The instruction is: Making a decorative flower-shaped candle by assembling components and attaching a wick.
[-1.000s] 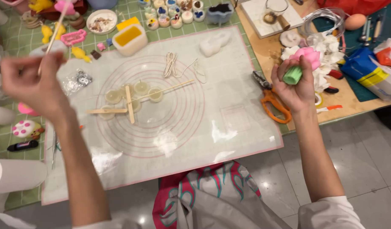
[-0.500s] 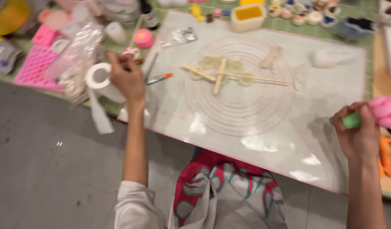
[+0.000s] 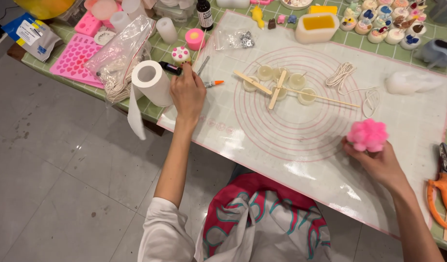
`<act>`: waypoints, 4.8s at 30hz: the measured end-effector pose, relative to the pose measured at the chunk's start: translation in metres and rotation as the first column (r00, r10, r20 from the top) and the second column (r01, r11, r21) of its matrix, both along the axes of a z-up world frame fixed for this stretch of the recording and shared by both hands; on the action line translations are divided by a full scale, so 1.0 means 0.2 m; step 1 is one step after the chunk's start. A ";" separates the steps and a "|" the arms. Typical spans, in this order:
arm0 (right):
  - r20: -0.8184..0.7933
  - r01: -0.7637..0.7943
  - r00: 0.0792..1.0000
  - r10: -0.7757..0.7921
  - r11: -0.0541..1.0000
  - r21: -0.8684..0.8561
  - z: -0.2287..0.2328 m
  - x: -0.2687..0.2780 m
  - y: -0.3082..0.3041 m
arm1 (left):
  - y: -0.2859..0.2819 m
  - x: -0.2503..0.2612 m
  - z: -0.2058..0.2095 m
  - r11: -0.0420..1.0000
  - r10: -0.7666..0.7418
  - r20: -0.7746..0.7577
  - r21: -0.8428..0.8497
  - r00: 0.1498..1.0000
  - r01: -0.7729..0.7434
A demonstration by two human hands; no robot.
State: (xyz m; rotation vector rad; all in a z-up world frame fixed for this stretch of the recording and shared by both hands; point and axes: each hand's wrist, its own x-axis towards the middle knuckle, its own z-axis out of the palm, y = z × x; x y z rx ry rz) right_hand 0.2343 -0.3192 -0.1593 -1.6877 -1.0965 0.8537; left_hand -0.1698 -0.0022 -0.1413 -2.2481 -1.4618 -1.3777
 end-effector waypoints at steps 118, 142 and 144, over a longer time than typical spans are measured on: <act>0.601 0.420 0.778 -0.186 0.864 -0.277 0.51 0.40 -0.22 | -0.48 1.93 0.63 0.331 -0.944 -0.103 -0.285 0.314 0.900; 0.955 0.518 0.292 -0.044 0.847 -0.120 0.58 0.45 -0.31 | -0.83 2.43 0.30 0.293 -0.886 -0.402 -0.097 0.232 0.951; 0.949 0.517 0.314 -0.020 0.842 -0.153 0.58 0.46 -0.31 | -0.86 2.44 0.29 0.277 -0.876 -0.421 -0.040 0.235 0.960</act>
